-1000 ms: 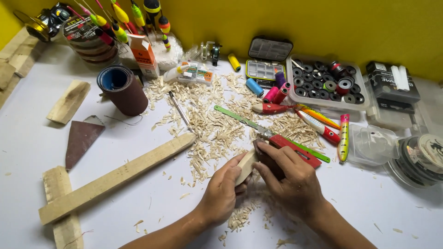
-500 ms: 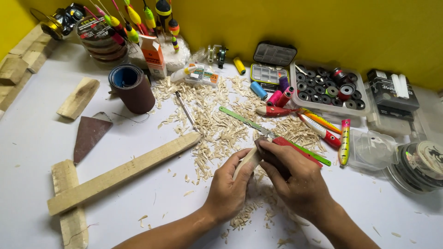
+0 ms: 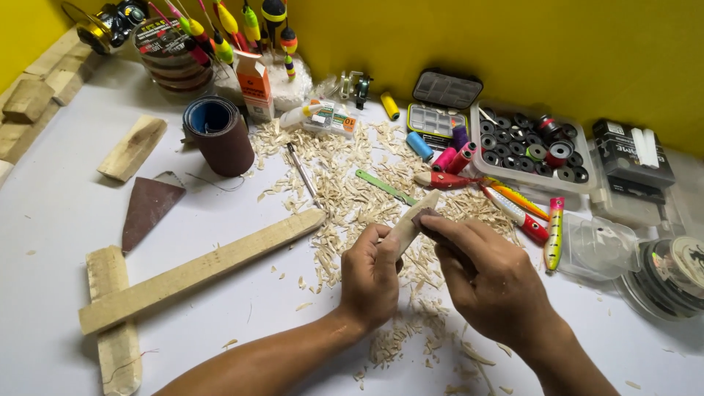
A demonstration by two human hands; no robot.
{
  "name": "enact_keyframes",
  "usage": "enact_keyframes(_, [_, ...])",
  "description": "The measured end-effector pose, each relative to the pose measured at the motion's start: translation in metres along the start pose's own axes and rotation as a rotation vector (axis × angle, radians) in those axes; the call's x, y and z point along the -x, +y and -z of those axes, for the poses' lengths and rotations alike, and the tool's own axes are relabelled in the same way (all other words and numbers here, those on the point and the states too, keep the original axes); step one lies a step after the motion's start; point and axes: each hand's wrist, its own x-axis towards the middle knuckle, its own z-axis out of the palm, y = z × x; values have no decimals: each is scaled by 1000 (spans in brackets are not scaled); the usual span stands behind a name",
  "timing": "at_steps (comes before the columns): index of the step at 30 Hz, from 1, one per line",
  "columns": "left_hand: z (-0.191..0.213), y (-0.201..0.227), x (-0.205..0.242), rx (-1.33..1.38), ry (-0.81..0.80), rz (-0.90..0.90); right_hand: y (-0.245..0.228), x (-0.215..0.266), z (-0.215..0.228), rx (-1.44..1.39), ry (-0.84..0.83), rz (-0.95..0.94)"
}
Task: The person sands a small, light-colored wooden piece using a sanding block. They hold the wood in one hand and rub the sanding block against its surfaces and edges to smooth it. The person rotates the wood to access different sides while working over a white table covered in wood shavings.
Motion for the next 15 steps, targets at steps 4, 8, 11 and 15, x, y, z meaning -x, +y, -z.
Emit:
enact_keyframes(4, [-4, -3, 7, -9, -105, -76, 14, 17, -16, 93, 113, 1])
enact_keyframes(8, [-4, -9, 7, -41, -142, -68, 25, 26, -30, 183, 202, 75])
enact_keyframes(11, [-4, -7, 7, -58, -155, -77, 24, 27, -31, 208, 192, 130])
enact_keyframes(15, [-3, -3, 5, -145, -142, -85, 34, 21, -27, 184, 244, 77])
